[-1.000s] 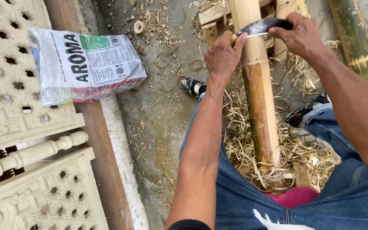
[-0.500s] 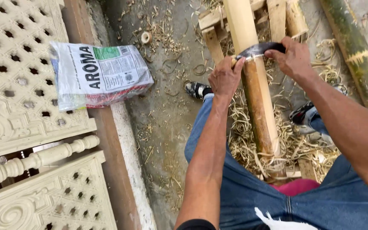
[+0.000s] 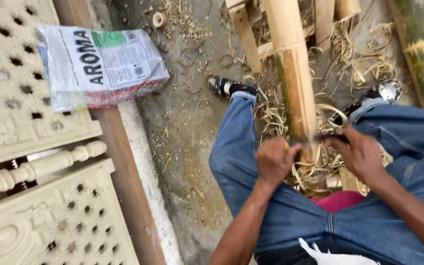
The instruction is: The recorder is using a specialized curved blade and a straight knife to scrape and carve a bamboo pole.
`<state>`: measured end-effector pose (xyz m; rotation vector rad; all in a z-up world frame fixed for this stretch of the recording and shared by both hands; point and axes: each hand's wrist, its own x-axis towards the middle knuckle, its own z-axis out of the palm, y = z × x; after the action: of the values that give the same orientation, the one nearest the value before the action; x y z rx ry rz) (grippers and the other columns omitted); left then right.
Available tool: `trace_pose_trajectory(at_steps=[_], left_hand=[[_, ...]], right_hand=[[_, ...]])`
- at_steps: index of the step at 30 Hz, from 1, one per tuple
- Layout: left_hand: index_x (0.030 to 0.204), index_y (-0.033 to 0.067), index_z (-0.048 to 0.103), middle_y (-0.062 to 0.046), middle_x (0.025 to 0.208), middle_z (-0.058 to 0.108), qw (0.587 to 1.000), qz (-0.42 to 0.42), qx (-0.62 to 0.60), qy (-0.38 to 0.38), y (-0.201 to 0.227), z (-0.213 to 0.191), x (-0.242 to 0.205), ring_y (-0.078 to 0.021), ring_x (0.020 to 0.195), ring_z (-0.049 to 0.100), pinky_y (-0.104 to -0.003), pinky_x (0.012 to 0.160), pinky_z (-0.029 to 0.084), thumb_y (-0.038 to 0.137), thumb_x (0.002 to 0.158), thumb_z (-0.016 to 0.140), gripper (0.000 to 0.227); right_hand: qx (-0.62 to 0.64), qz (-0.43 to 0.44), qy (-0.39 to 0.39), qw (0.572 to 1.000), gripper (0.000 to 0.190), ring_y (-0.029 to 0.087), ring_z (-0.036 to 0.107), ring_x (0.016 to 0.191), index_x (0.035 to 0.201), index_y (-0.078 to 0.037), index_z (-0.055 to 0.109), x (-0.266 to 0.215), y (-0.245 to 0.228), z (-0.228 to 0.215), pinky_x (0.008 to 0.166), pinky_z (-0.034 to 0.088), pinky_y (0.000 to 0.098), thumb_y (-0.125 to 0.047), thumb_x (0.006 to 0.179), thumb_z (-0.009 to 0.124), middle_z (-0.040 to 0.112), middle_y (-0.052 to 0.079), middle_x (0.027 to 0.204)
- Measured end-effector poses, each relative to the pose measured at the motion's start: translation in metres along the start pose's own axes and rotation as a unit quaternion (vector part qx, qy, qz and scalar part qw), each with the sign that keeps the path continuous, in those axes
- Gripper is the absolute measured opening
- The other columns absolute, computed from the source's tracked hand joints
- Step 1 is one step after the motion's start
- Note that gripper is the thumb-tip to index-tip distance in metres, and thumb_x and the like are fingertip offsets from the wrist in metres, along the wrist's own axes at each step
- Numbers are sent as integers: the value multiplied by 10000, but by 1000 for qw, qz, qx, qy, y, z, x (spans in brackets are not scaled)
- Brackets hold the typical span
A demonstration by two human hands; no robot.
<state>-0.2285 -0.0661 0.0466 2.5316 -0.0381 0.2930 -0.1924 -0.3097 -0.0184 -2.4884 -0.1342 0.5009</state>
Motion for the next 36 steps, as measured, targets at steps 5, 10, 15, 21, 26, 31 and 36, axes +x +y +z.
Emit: trace_pose_trajectory(at_steps=[5, 10, 15, 21, 26, 31, 36], left_hand=[[847, 77, 581, -72, 737, 565, 995, -35, -69, -67, 10, -20, -30, -240, 655, 573, -413, 589, 454, 453, 964, 721, 418], [828, 112, 571, -33, 721, 553, 996, -42, -53, -51, -28, 2, 66, -198, 647, 561, -386, 554, 450, 545, 970, 611, 458], [842, 155, 550, 15, 680, 536, 999, -13, 41, -13, -91, 53, 200, -133, 564, 514, -330, 464, 418, 535, 986, 577, 407], [816, 171, 542, 64, 649, 542, 998, -31, 44, 12, -127, 75, 274, -82, 518, 515, -277, 447, 445, 552, 937, 615, 406], [841, 156, 577, 4, 699, 591, 996, -26, 79, 16, -95, 57, 235, -154, 589, 574, -346, 495, 471, 525, 956, 620, 388], [837, 111, 591, -56, 710, 617, 995, -15, 93, 27, -66, 39, 191, -225, 618, 614, -400, 539, 485, 506, 933, 657, 412], [939, 74, 603, -83, 807, 607, 998, 25, 50, 23, -39, 26, 112, -259, 707, 601, -421, 638, 473, 404, 967, 708, 348]], right_hand=[[20, 38, -122, 992, 419, 322, 623, 553, 1004, -123, 721, -26, 8, -7, 525, 472, 480, -513, 850, 699, 629, 168, 625], [6, 20, -96, 995, 496, 251, 543, 482, 1049, -87, 716, 93, -29, -26, 452, 396, 414, -563, 936, 632, 606, 125, 660], [90, -13, -12, 996, 335, 133, 399, 478, 1130, -127, 717, 227, -82, -64, 390, 332, 325, -439, 1059, 617, 637, 62, 756], [125, -84, 89, 985, 345, 112, 582, 627, 1162, -80, 727, 290, -90, -67, 497, 477, 294, -383, 1005, 778, 722, 95, 858], [137, -74, 82, 984, 355, 153, 581, 627, 1161, -19, 702, 258, -76, -53, 486, 470, 338, -363, 1076, 724, 702, 132, 836], [123, -71, 100, 985, 344, 160, 581, 605, 1071, 7, 658, 203, -79, -52, 454, 473, 352, -333, 1096, 697, 715, 137, 866], [81, -124, 129, 980, 381, 246, 555, 604, 920, -18, 605, 122, -58, -31, 521, 440, 407, -346, 1089, 699, 622, 133, 785]])
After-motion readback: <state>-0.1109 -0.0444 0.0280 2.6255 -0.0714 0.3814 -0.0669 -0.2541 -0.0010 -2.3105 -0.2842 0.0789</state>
